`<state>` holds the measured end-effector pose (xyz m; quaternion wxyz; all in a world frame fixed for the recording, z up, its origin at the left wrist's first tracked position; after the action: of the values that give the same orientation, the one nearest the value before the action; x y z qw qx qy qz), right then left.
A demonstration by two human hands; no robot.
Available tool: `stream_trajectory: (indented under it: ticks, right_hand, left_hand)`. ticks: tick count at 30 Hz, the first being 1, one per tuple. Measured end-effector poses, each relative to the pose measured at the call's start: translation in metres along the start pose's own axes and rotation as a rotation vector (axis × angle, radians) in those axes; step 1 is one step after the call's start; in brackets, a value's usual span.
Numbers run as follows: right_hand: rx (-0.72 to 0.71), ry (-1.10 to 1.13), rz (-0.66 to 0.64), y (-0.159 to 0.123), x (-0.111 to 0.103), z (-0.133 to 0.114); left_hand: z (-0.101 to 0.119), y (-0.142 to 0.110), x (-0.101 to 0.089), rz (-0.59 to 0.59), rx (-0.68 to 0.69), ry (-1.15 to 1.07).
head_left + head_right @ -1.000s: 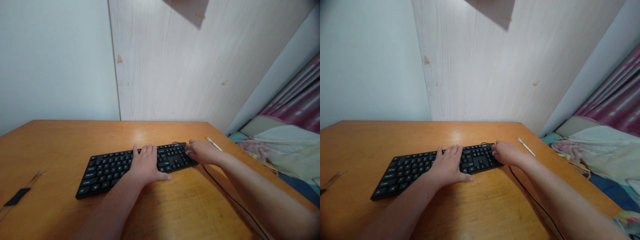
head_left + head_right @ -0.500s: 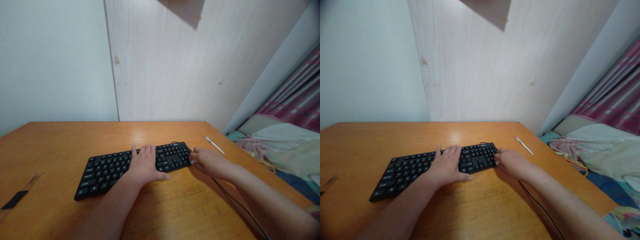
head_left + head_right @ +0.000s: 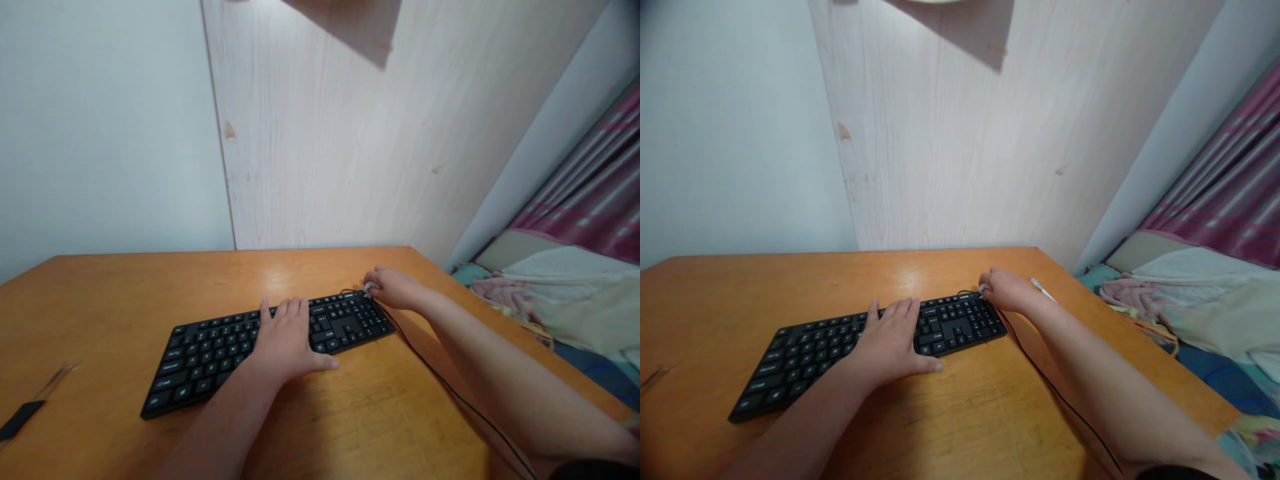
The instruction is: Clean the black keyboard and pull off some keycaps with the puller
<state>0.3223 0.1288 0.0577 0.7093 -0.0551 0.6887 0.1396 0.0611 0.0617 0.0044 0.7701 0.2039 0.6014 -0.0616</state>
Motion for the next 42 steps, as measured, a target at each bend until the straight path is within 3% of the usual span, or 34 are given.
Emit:
stream_trajectory:
  ticks: [8, 18, 32, 38, 42]
  right_hand:
    - [-0.008, -0.024, -0.040, 0.008, 0.008, -0.010]
    - [-0.015, -0.040, -0.070, -0.029, 0.000, -0.018]
    - [-0.021, 0.112, -0.027, -0.079, 0.009, -0.010]
    - [-0.077, 0.185, -0.134, -0.073, 0.004, 0.006]
    - [-0.013, 0.278, -0.058, -0.050, 0.005, 0.022]
  left_hand:
    - [0.000, 0.001, 0.002, 0.008, -0.001, 0.004]
    - [0.001, 0.000, 0.000, 0.018, 0.006, 0.008]
    - [-0.001, 0.001, 0.002, 0.000, -0.004, 0.012]
    - [0.001, 0.001, -0.003, -0.007, -0.001, 0.012]
    - [0.000, 0.001, -0.002, -0.008, -0.001, 0.013]
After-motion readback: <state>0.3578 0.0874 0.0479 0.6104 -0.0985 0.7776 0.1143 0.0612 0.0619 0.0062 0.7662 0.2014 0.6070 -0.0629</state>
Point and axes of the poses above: each hand's wrist, its own y-axis towards the middle knuckle, its own x-axis out of the palm, z = x × y, the point moved 2 cm from there along y, towards the middle knuckle, and after that the axes turned 10 degrees about z, right-handed, at the moved point
